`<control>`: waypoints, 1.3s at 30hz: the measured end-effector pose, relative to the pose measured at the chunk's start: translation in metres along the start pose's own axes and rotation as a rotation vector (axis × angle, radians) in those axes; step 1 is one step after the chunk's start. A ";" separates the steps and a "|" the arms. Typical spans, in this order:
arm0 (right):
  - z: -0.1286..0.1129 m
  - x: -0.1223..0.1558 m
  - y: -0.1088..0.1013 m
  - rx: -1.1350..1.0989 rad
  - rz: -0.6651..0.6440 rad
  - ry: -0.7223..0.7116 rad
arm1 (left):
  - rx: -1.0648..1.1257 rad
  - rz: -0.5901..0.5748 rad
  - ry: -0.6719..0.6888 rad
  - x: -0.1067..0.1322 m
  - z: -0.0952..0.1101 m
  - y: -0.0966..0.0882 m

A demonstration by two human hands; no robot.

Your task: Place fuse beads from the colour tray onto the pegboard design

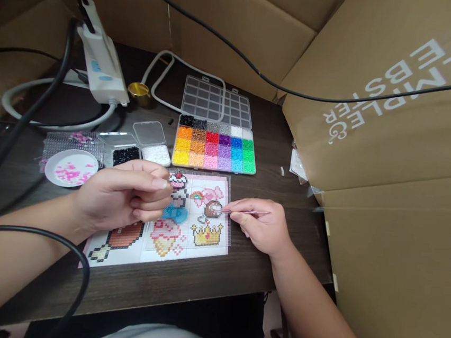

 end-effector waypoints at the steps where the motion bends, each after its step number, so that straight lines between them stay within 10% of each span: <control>1: 0.000 0.000 0.000 -0.002 0.000 0.004 | -0.002 -0.001 0.000 0.000 0.000 0.000; 39: 0.004 -0.004 0.003 0.020 -0.028 0.019 | 0.006 -0.002 -0.013 0.000 -0.003 0.001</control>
Point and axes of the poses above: each hand's wrist, its own x-axis away from the middle knuckle, its own y-axis out of the palm, z = x × y, the point moved 10 cm from there along -x, towards the middle knuckle, and after that the axes turned 13 degrees about x, right-handed, at the moved point
